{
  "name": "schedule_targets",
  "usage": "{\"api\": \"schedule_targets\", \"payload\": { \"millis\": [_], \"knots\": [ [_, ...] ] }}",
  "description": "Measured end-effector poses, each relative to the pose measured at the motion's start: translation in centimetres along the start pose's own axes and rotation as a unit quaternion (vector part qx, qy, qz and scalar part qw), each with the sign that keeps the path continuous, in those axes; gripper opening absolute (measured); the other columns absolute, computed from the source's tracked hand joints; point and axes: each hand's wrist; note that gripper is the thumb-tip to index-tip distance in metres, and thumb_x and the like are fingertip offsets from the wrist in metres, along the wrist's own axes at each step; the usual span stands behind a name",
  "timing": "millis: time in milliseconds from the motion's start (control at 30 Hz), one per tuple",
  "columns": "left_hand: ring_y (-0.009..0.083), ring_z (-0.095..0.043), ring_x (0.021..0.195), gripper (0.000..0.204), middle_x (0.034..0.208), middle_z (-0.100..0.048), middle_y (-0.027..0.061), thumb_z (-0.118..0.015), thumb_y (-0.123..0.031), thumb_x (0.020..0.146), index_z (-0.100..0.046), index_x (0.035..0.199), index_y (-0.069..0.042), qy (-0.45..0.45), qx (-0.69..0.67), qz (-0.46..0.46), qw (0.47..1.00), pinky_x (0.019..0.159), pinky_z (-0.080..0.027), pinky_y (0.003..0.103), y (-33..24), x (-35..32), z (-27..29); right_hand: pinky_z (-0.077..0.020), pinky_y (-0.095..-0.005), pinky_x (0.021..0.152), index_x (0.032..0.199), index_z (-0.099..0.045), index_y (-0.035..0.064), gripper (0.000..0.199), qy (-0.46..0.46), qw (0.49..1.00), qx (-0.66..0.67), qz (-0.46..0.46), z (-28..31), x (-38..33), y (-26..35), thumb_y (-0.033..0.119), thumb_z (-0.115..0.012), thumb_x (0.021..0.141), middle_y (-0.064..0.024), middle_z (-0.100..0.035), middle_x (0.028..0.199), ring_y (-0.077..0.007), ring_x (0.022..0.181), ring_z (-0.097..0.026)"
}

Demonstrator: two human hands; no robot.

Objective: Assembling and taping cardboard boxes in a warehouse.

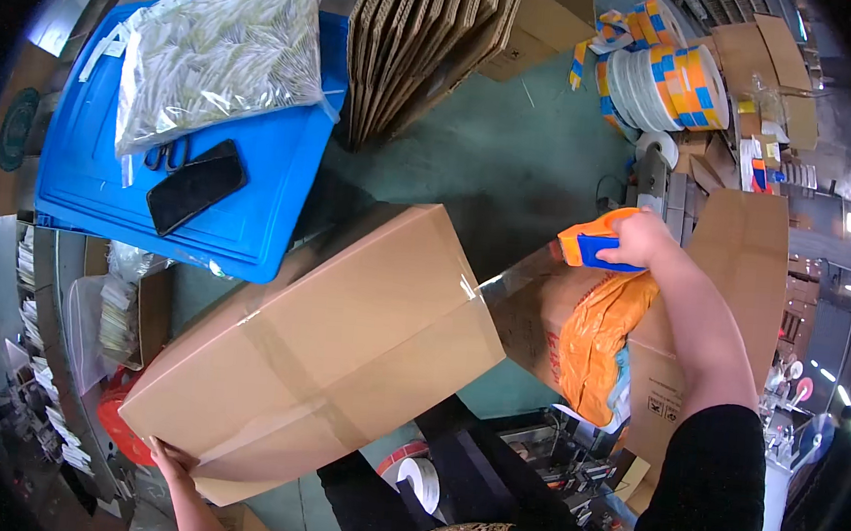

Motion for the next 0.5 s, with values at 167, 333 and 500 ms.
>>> {"api": "schedule_targets", "payload": {
  "millis": [167,333,500],
  "knots": [
    [0.0188,-0.05,0.095,0.059,0.111,-0.047,0.0095,-0.047,-0.052,0.082,-0.033,0.118,-0.007,0.024,-0.027,-0.031,0.999,0.076,-0.043,0.032,-3.5,-5.1,-3.9,-0.0364,-0.0384,0.085,0.088,-0.064,0.0086,0.05,0.03,0.999,-0.004,-0.033,-0.9,1.8,1.6,0.053,-0.057,0.068,-0.0123,-0.063,0.081,-0.0259,0.08,-0.06],
    [0.0122,-0.044,0.043,0.046,0.069,-0.051,0.0019,-0.047,-0.05,0.084,-0.038,0.104,-0.01,-0.05,-0.088,-0.055,0.993,0.035,-0.035,0.025,-1.3,-2.4,-1.0,-0.037,-0.0355,0.083,0.085,-0.065,0.0103,0.046,0.017,0.999,-0.011,-0.04,-3.7,6.9,7.8,0.052,-0.057,0.068,-0.0085,-0.064,0.081,-0.0217,0.08,-0.06],
    [0.0147,-0.052,0.062,0.038,0.081,-0.05,0.0053,-0.044,-0.043,0.087,-0.039,0.102,-0.008,-0.051,-0.025,-0.04,0.998,0.052,-0.043,0.028,-2.3,-3.8,-5.3,-0.0374,-0.0343,0.083,0.082,-0.065,0.0103,0.036,0.037,0.997,0.047,-0.05,-7.6,9.8,14.6,0.043,-0.057,0.071,-0.0091,-0.064,0.081,-0.0229,0.083,-0.059]
  ]
}}
Point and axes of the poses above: each hand's wrist, its own x-axis towards the middle knuckle, its own z-axis out of the back of the hand, y = z × x
